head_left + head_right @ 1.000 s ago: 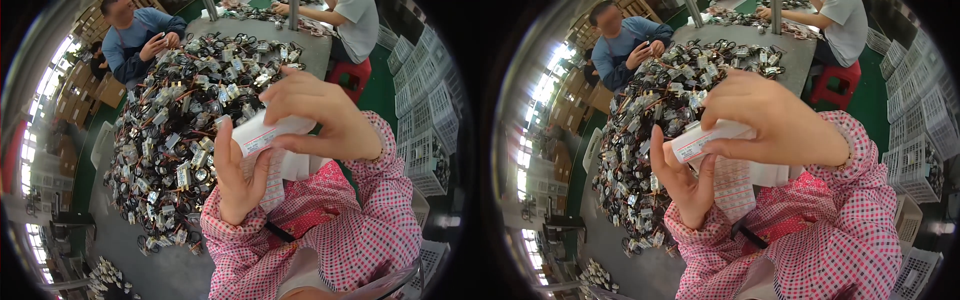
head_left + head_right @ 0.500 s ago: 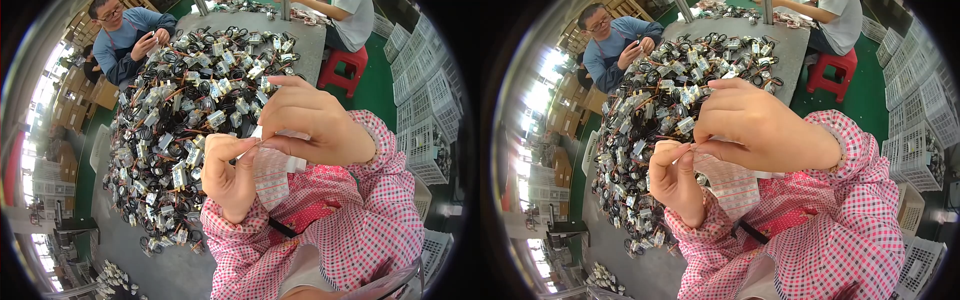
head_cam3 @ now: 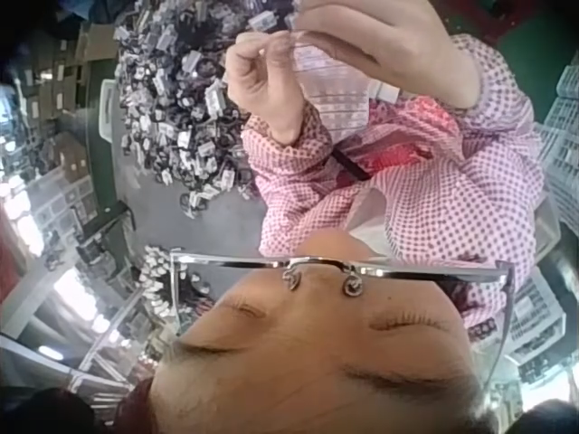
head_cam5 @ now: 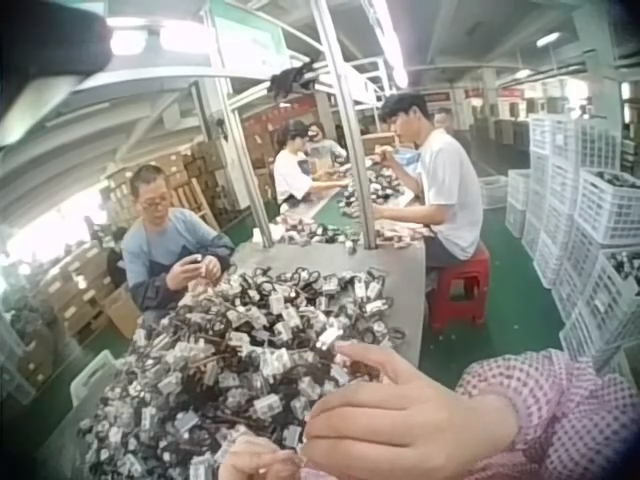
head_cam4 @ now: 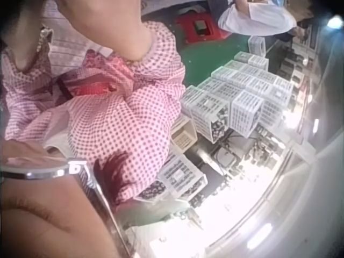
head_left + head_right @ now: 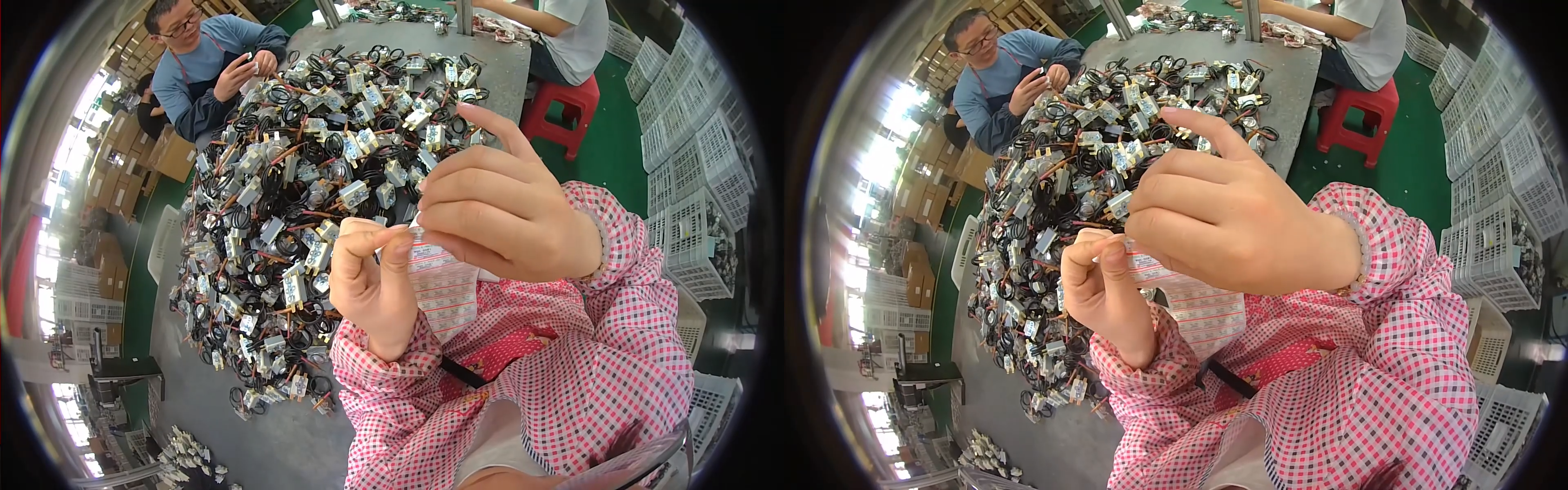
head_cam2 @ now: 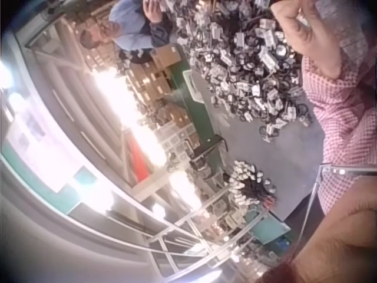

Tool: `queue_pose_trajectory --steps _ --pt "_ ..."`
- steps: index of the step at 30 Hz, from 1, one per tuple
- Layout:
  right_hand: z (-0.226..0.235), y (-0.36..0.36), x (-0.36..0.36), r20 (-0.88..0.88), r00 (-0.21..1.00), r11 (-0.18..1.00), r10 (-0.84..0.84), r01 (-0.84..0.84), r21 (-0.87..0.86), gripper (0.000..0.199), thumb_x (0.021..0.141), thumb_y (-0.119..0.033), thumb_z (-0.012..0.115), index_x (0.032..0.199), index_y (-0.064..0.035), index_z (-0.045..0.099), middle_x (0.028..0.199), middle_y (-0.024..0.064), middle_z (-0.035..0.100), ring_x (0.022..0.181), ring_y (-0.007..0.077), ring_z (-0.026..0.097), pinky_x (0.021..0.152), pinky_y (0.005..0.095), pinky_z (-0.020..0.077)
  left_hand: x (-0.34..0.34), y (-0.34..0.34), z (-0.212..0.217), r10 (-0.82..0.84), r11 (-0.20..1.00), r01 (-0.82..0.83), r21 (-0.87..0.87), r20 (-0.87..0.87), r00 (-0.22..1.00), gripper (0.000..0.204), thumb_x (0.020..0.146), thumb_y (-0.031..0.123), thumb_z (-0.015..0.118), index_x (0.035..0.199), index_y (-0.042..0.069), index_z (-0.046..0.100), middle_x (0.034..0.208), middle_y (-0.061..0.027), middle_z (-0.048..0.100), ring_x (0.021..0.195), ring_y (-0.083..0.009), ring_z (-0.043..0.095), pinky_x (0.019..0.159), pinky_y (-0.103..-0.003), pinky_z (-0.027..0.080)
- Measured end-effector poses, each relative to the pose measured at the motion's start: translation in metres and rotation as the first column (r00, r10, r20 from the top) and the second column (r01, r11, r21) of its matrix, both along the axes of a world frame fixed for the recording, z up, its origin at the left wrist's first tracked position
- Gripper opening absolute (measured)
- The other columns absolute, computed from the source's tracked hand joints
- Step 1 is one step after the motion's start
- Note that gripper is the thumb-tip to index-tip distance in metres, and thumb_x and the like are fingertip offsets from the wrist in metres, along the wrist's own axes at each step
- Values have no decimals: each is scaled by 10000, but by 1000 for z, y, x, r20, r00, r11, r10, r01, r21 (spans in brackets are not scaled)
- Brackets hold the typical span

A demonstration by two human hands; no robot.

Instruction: Applying sticker labels to small electric motors on an assembly line.

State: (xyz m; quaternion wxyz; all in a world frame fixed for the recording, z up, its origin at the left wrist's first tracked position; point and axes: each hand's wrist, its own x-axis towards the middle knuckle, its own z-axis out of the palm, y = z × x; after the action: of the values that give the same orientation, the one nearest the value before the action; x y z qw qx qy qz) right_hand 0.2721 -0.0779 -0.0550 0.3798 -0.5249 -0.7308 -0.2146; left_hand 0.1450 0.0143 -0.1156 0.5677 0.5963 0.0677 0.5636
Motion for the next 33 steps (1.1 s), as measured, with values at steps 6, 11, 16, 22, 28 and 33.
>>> queue_pose_trajectory --steps 6,11,16,22,28,33 --pt "1 -4 2 93 991 995 -94 89 50 201 673 -77 713 848 -40 620 825 42 612 795 201 617 968 527 347 -3 -5 7 -16 999 14 -35 -52 999 98 867 13 560 938 -49 587 820 -64 583 734 -100 489 657 -200 379" --pt "-7 -1 -1 197 964 965 -180 134 227 175 665 -88 666 835 -48 653 853 46 637 839 200 636 969 558 329 -6 -7 9 -15 992 0 -129 -116 993 174 892 13 519 1026 -71 592 876 -52 586 779 -67 505 698 -182 397" --pt "-14 -1 -2 233 945 941 -228 152 303 198 660 -104 631 846 -56 674 889 39 653 886 206 645 994 595 264 -7 -8 10 -13 990 -3 -138 -112 994 176 893 6 514 1029 -71 595 889 -54 587 787 -68 516 706 -178 403" --pt "-20 3 2 238 947 933 -215 127 338 203 654 -97 635 850 -66 679 892 27 652 895 207 646 1011 588 231 -4 -8 9 -8 989 -7 -148 -100 995 175 893 -2 511 1030 -73 594 879 -50 581 778 -66 508 699 -177 401" --pt "-28 5 6 269 943 916 -194 75 395 189 668 -84 626 848 -80 685 894 18 648 887 204 647 1010 580 234 -3 -9 8 3 989 -16 -145 -91 996 175 894 -2 511 1031 -76 592 879 -49 574 771 -64 500 690 -177 396" --pt "-20 6 7 82 988 965 -129 106 238 198 664 -79 710 851 -74 646 942 36 631 936 231 618 1025 564 222 0 -9 7 -9 987 -3 -159 -77 997 178 894 -3 509 1035 -76 591 875 -48 570 757 -60 488 673 -174 386"
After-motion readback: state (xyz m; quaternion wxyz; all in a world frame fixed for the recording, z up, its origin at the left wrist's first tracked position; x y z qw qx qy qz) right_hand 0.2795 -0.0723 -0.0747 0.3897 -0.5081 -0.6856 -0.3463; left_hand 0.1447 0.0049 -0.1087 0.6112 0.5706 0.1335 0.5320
